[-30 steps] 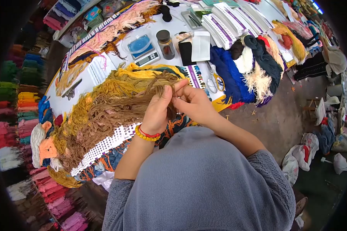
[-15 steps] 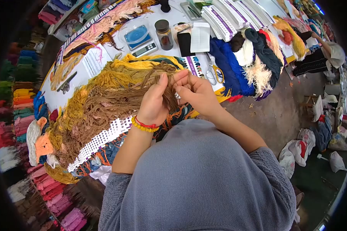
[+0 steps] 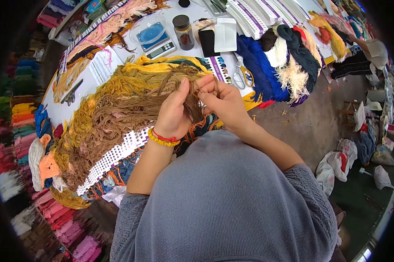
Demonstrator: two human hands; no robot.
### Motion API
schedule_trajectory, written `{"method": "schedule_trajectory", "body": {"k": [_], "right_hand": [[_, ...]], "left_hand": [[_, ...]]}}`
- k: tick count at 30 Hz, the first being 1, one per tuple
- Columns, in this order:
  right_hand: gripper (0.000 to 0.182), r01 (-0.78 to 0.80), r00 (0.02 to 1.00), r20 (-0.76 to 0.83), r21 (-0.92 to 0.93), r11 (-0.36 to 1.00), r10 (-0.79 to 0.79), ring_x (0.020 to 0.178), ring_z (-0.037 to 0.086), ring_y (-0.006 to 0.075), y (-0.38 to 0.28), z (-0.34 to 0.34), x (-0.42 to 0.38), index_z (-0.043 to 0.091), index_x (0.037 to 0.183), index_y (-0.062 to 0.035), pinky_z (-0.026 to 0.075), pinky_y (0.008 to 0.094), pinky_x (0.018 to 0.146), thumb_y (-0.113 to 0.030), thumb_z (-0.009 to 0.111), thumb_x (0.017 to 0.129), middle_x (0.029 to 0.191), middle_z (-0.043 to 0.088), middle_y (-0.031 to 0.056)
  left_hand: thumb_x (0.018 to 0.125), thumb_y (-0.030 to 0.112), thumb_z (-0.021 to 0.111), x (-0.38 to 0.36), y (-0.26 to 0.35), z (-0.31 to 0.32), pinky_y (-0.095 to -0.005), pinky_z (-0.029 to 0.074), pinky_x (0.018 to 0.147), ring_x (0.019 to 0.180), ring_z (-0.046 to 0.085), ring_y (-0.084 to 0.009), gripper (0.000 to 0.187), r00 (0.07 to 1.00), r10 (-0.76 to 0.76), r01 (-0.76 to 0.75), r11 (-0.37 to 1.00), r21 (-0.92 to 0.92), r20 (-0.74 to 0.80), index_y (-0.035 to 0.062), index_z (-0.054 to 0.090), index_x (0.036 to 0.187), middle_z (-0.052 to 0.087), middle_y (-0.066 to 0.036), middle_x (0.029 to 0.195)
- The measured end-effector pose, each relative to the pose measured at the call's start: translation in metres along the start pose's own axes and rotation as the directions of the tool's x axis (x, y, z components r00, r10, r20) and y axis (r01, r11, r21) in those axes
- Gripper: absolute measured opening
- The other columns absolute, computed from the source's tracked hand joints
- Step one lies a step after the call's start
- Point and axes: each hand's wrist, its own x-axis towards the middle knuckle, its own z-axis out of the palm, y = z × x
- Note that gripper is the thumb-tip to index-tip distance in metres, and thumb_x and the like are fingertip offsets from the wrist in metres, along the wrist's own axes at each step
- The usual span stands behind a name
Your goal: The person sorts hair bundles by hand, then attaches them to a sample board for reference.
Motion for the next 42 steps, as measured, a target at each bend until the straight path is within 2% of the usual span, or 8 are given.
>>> {"method": "schedule_trajectory", "body": {"k": [7, 9, 10, 14, 18, 21, 25, 42], "right_hand": [[0.006, 0.102, 0.994, -0.034, -0.059, 0.993, -0.104, 0.056, 0.048, 0.0055, -0.006, -0.004, -0.002, 0.055, 0.079, -0.0017, 0.041, 0.0189, 0.054, -0.007, 0.052, 0.081, 0.076, 0.057, 0.0015], [0.017, -0.301, 0.951, 0.194, 0.408, 0.862, 0.241, 0.048, 0.042, 0.0066, -0.008, -0.013, 0.000, 0.055, 0.084, -0.0034, 0.037, 0.0192, 0.050, -0.017, 0.044, 0.086, 0.066, 0.052, 0.0007], [0.017, -0.304, 0.950, 0.194, 0.410, 0.860, 0.243, 0.048, 0.042, 0.0066, -0.009, -0.014, -0.002, 0.055, 0.084, -0.0034, 0.037, 0.0192, 0.050, -0.017, 0.044, 0.086, 0.066, 0.052, 0.0007], [0.037, -0.486, 0.744, 0.645, 0.701, 0.522, -0.174, 0.044, 0.035, 0.0035, -0.014, -0.014, -0.006, 0.045, 0.118, -0.0049, 0.031, 0.0202, 0.045, -0.026, 0.037, 0.089, 0.053, 0.037, -0.0043], [0.022, -0.209, 0.927, 0.353, 0.214, 0.954, 0.124, 0.050, 0.040, 0.0015, -0.016, 0.001, 0.000, 0.051, 0.104, -0.0012, 0.037, 0.0174, 0.053, -0.012, 0.047, 0.086, 0.059, 0.046, -0.0031], [0.016, 0.129, 0.981, 0.166, -0.158, 0.979, -0.102, 0.055, 0.042, 0.0011, 0.015, 0.011, 0.009, 0.052, 0.097, 0.0000, 0.038, 0.0169, 0.053, -0.005, 0.052, 0.082, 0.063, 0.049, -0.0035], [0.009, 0.140, 0.987, 0.137, -0.436, 0.889, -0.089, 0.059, 0.044, 0.0017, 0.015, 0.010, 0.008, 0.054, 0.086, 0.0003, 0.037, 0.0173, 0.052, -0.006, 0.056, 0.080, 0.069, 0.052, -0.0030], [0.004, -0.079, 0.994, 0.076, 0.005, 0.997, 0.079, 0.050, 0.047, 0.0042, -0.002, 0.010, 0.011, 0.053, 0.079, -0.0029, 0.037, 0.0167, 0.045, -0.006, 0.050, 0.077, 0.075, 0.058, 0.0015]], "left_hand": [[0.089, 0.020, 0.046, -0.003, -0.002, -0.009, -0.0283, 0.044, 0.080, 0.094, 0.054, -0.0162, 0.031, 0.980, 0.182, -0.157, 0.955, 0.250, -0.079, -0.0040, 0.052, 0.107, 0.055, -0.011, 0.105], [0.087, 0.017, 0.048, -0.004, -0.004, -0.018, -0.0270, 0.046, 0.074, 0.079, 0.058, -0.0157, 0.024, 0.970, 0.193, -0.161, 0.966, 0.203, -0.146, -0.0036, 0.057, 0.095, 0.061, -0.010, 0.091], [0.089, 0.021, 0.046, -0.004, -0.005, -0.024, -0.0267, 0.047, 0.068, 0.069, 0.057, -0.0150, 0.026, 0.963, 0.186, -0.166, 0.980, 0.113, -0.194, -0.0022, 0.057, 0.087, 0.061, -0.010, 0.082], [0.091, 0.031, 0.037, -0.007, 0.001, -0.036, -0.0285, 0.048, 0.063, 0.070, 0.057, -0.0161, 0.037, 0.990, 0.134, -0.126, 0.973, -0.195, 0.031, -0.0013, 0.056, 0.094, 0.060, -0.011, 0.088], [0.092, 0.034, 0.034, -0.011, 0.006, -0.017, -0.0299, 0.047, 0.071, 0.087, 0.055, -0.0152, 0.045, 0.988, 0.106, -0.103, 0.994, 0.029, -0.111, -0.0020, 0.048, 0.114, 0.055, -0.010, 0.105], [0.092, 0.039, 0.028, -0.011, 0.002, -0.018, -0.0295, 0.039, 0.086, 0.099, 0.052, -0.0179, 0.052, 0.991, 0.087, -0.067, 0.981, 0.184, -0.100, -0.0024, 0.040, 0.121, 0.053, -0.010, 0.112], [0.092, 0.036, 0.032, -0.009, -0.002, -0.015, -0.0278, 0.040, 0.085, 0.096, 0.052, -0.0150, 0.049, 0.990, 0.127, -0.113, 0.977, 0.180, -0.069, -0.0039, 0.045, 0.117, 0.054, -0.010, 0.107], [0.090, 0.025, 0.040, -0.011, 0.008, -0.020, -0.0285, 0.043, 0.075, 0.086, 0.054, -0.0145, 0.037, 0.964, 0.172, -0.158, 0.984, 0.085, -0.204, -0.0032, 0.048, 0.112, 0.057, -0.008, 0.095]]}}
